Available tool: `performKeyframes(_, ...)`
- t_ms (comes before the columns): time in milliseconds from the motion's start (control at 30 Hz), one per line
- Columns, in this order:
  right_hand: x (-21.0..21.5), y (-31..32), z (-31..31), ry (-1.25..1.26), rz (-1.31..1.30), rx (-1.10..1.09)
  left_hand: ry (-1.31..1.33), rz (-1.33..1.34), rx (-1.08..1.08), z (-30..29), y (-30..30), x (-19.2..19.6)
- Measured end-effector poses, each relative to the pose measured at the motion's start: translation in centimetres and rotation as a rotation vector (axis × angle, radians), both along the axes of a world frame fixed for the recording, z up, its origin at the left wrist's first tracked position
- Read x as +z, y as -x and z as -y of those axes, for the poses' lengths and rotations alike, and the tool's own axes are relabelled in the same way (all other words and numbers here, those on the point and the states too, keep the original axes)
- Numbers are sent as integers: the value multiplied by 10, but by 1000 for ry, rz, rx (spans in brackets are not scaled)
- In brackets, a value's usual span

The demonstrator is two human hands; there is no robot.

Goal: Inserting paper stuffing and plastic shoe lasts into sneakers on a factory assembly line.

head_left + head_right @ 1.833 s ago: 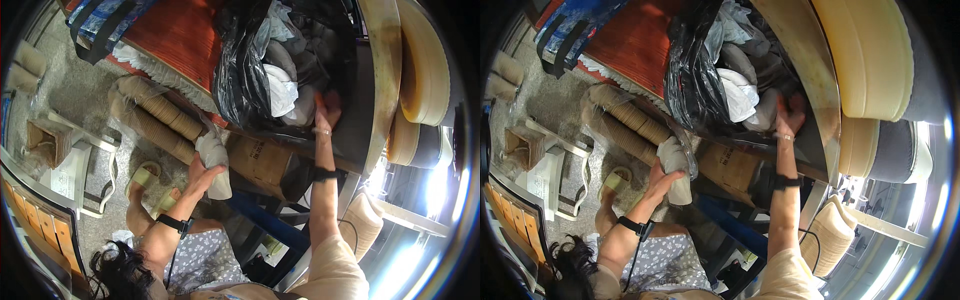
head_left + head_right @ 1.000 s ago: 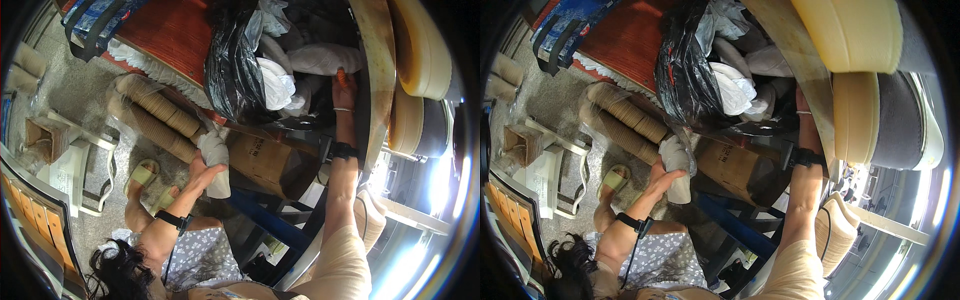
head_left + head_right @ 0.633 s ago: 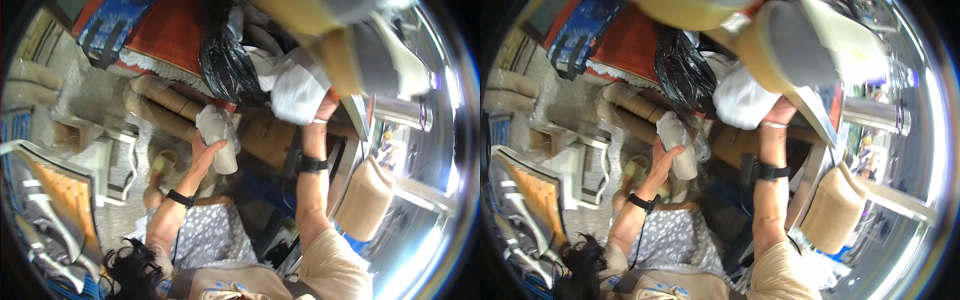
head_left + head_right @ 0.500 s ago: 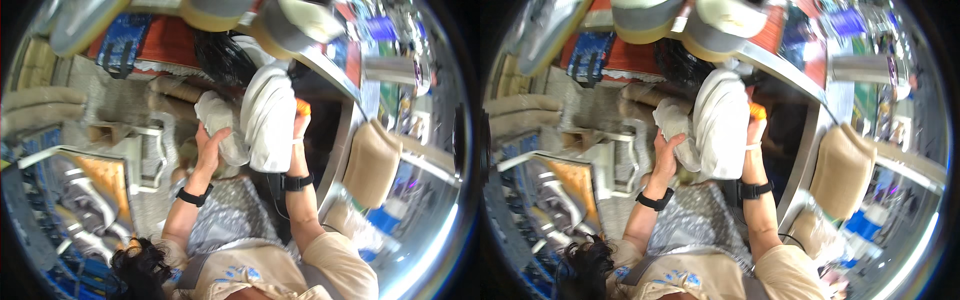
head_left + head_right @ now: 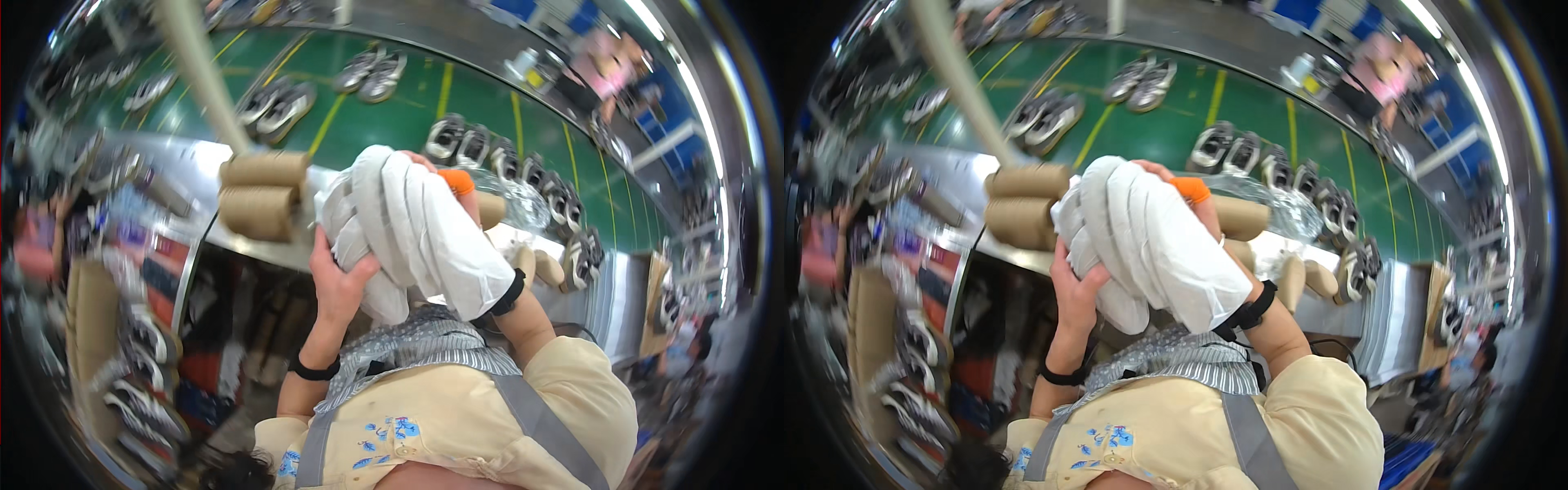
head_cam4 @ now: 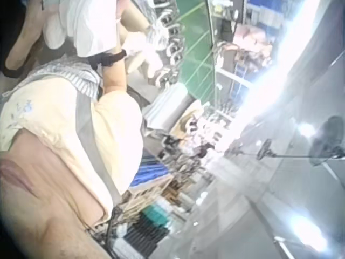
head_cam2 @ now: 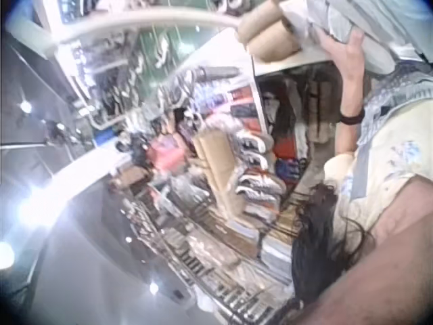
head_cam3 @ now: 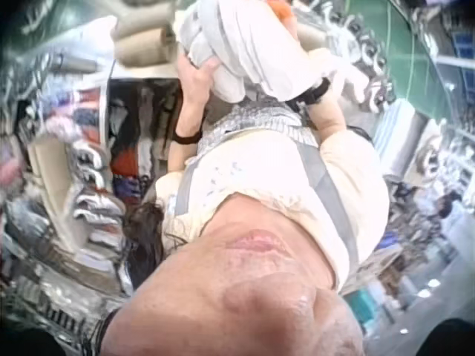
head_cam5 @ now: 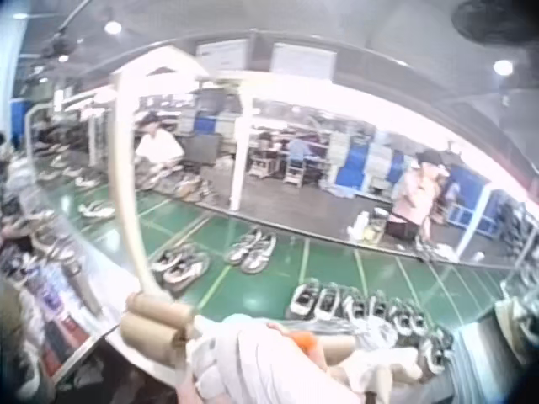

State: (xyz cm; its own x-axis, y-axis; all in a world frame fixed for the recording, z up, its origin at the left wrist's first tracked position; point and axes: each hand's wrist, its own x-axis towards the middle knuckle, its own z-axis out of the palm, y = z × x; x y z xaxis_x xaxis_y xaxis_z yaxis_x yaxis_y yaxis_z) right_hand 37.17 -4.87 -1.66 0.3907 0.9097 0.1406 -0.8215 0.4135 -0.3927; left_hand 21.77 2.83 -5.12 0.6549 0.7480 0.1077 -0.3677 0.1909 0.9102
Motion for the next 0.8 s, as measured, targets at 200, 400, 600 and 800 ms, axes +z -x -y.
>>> performKeyframes(200,23,-152,134,108,-58,-339,-551,-298,-273,57,-175,41)
performKeyframes(400,-91,-271,270,389,21,-327,-1005,-748,-566,131,-290,2)
performKeyframes(600,-160,-279,345,1543,841,-751,-1366,-555,-617,160,-344,-39)
performKeyframes(800,-142,-230,313,1646,956,-512,-1451,-689,-1040,160,-363,-60)
